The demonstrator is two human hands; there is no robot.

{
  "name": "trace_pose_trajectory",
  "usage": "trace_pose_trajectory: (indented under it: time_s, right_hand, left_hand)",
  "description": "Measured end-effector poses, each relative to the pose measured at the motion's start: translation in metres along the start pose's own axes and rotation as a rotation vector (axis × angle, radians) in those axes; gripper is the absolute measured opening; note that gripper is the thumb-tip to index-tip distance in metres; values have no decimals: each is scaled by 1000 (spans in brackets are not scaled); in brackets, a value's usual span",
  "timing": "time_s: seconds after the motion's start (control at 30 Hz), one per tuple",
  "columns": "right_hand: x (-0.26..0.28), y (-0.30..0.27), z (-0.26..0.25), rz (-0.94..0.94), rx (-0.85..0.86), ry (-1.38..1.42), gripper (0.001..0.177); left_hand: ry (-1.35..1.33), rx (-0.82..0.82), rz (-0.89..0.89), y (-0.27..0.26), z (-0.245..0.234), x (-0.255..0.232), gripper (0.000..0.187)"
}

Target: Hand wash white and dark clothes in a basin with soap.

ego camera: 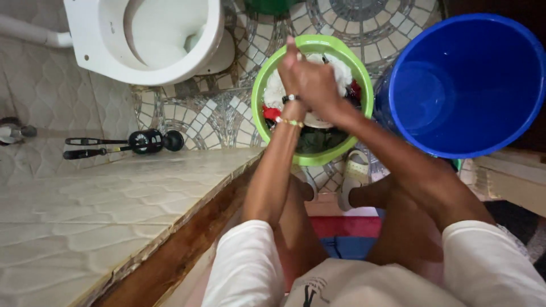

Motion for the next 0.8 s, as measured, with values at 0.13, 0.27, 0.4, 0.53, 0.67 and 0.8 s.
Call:
trace_pose_trajectory:
  time_s: [0.13,0.27,0.4,0.53,0.67,0.8]
  right_hand:
    - [-57,0,28,500,90,93,39]
    - [-30,-31,47,144,53,-141,30]
    - [-115,-14,68,708,94,52,44]
    - [-182,-129,119,728,101,-44,52]
    - [-206,-244,140,597,600,-402,34]
    - [-161,-293,130,634,1066,-417,59]
  left_hand:
    - [68,272,328,35,-19,67,47]
    - [-77,374,320,53,-30,84,42]
    - [-243,316,-227,15,-2,18,49]
    - [-319,398,-316,18,-4,2,41]
    - [-654,538,-333,33,-4,2,49]
    - [-613,380,-333,36,-14,5,50]
Point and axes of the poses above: each hand's wrist, its own y-axis towards the middle knuckle, its own z-axis out of the palm, x = y × z, the point moved 2 cm from there along y, towards the middle knuckle, and after that the axes turned 13 degrees about -y, right-handed, at the moved point
